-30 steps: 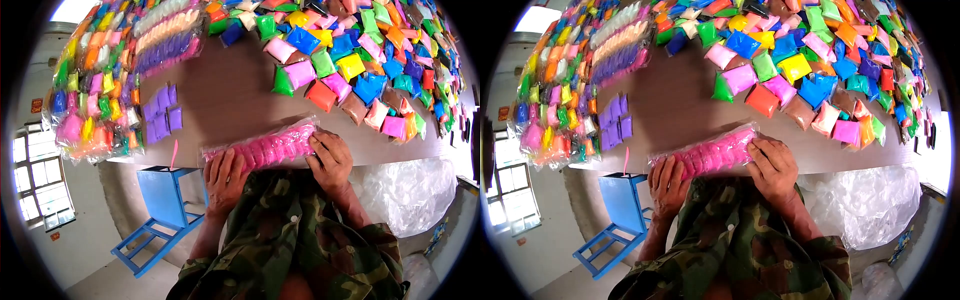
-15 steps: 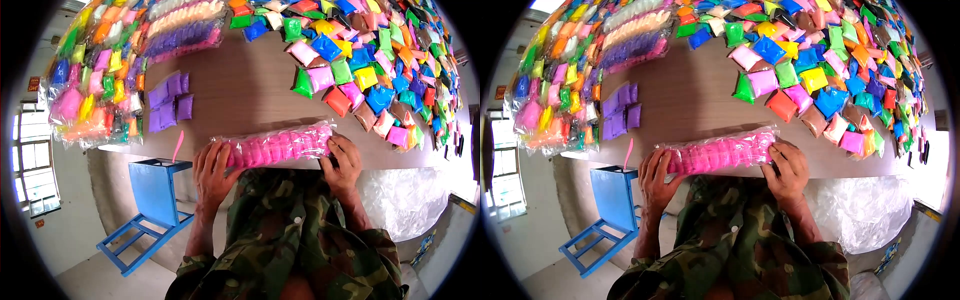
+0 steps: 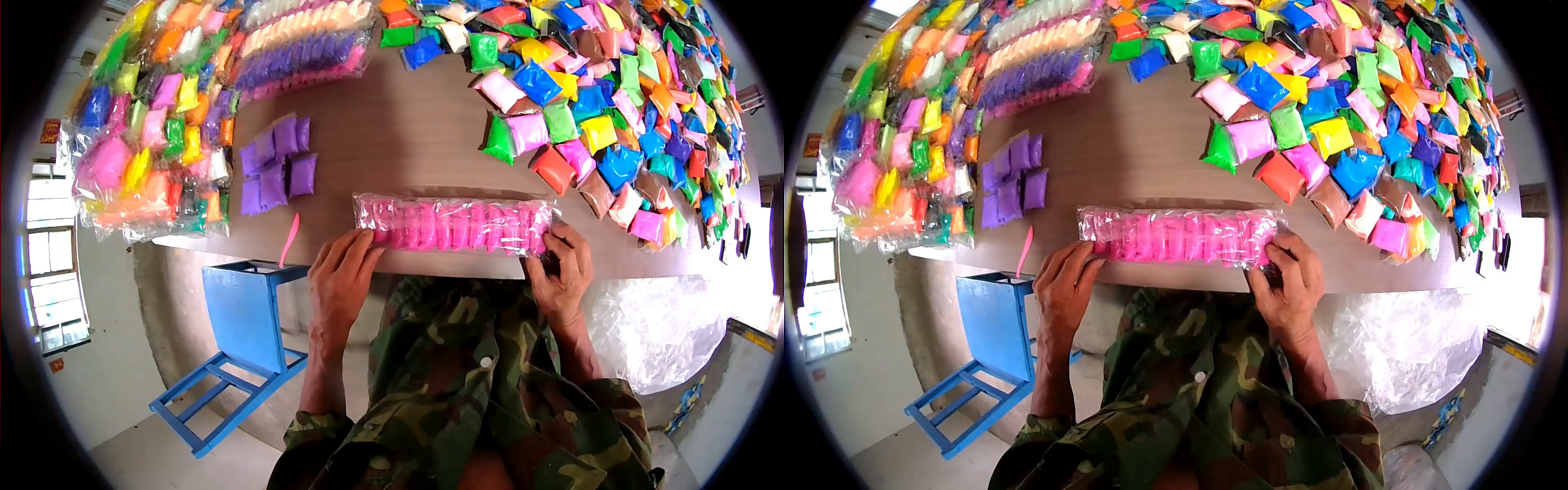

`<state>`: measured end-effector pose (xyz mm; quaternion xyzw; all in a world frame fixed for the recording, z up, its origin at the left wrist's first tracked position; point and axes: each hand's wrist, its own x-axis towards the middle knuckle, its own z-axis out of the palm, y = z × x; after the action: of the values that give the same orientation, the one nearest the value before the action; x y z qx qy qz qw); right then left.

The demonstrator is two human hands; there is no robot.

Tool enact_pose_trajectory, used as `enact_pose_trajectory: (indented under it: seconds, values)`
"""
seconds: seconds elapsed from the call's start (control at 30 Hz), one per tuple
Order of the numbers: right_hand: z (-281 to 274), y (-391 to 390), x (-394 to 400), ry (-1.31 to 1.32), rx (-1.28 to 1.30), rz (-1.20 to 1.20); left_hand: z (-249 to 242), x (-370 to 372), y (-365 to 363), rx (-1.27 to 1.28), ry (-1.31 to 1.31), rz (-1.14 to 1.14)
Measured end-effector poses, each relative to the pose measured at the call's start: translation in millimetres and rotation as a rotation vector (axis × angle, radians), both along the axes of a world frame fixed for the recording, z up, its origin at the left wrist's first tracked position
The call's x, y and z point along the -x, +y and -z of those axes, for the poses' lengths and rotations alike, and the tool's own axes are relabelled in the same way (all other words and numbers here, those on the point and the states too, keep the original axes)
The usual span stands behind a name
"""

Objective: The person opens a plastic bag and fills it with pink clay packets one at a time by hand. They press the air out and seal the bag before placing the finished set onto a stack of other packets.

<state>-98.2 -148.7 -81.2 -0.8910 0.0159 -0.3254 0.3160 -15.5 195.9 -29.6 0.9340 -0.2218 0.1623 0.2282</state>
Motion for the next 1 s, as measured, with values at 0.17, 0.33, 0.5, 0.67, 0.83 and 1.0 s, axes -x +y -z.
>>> enact_pose_trajectory:
  seconds: [0.17,0.33,0.5,0.67,0.83,1.0]
  values:
    - [-1,0,0,0.008,0.002,0.017,-8,-5,0,-0.002,0.090,-0.040]
    - [-4,-2,-4,-0.016,0.047,-0.007,-40,0,-23,-0.224,0.082,0.031]
    - [-8,1,-6,-0.010,0.027,-0.011,-28,-3,-74,-0.142,0.062,0.261]
    - [-11,2,-6,-0.045,0.019,-0.017,-1,15,-69,-0.155,0.057,0.195]
    - [-12,3,-8,-0.046,0.011,-0.023,15,18,-34,-0.182,-0.047,0.123]
    - [-12,1,-7,-0.051,0.046,-0.031,13,20,-26,-0.157,-0.009,0.060]
